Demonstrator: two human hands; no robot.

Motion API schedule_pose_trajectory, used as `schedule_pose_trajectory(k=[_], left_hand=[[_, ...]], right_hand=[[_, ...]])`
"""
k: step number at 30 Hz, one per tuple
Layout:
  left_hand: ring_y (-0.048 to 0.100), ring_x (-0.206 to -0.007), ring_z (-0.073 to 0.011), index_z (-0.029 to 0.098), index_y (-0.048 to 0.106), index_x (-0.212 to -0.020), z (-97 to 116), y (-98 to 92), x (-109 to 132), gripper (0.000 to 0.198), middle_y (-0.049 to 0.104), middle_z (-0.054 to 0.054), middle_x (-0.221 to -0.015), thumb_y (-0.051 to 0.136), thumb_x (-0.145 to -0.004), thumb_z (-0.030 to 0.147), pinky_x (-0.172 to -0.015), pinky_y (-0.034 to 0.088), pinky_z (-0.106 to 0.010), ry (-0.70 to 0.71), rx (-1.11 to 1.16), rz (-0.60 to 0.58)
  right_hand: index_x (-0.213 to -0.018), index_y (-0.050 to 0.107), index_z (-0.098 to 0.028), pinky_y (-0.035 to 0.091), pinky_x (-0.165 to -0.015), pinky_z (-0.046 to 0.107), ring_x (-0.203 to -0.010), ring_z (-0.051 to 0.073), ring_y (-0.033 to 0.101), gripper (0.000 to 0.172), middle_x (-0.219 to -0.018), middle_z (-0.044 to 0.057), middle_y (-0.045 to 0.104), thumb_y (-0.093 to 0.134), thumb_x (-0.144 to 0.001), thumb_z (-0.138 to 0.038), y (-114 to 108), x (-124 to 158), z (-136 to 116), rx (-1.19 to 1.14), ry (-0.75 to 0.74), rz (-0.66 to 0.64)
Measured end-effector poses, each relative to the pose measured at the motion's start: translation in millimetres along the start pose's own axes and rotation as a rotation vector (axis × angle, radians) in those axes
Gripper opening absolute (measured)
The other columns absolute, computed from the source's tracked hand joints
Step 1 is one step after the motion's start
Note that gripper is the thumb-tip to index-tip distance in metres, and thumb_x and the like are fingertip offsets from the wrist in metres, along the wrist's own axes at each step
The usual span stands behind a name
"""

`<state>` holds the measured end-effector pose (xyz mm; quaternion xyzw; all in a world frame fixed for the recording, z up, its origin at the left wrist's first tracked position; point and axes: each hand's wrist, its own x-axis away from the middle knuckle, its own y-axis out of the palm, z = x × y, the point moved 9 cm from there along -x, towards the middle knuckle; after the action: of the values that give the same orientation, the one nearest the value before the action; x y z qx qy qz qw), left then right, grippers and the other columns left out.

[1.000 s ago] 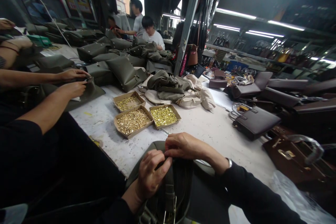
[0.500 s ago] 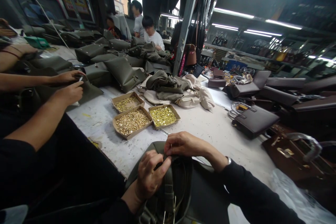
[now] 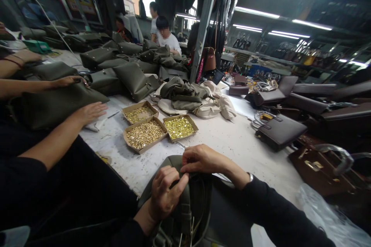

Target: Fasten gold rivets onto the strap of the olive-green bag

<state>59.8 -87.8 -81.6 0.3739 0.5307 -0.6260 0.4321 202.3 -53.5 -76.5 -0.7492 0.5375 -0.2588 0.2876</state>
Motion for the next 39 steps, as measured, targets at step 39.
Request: schedule_pose_trajectory(k=[39], left_hand=[[0.059, -0.093, -0.0198, 0.013, 0.071, -0.111, -2, 5.9, 14, 0.03, 0.054, -0.007, -0.097, 0.055, -0.089, 0.0, -0.084, 0.056, -0.038, 0.024, -0.003, -0.016]], right_hand=[[-0.095, 0.075, -0.022, 0.045, -0.076, 0.019, -0.082, 0.012, 0.064, 0.006, -0.091, -0.002, 0.069, 0.07, -0.093, -0.02, 4, 2, -5, 0.036, -0.117, -0.009]])
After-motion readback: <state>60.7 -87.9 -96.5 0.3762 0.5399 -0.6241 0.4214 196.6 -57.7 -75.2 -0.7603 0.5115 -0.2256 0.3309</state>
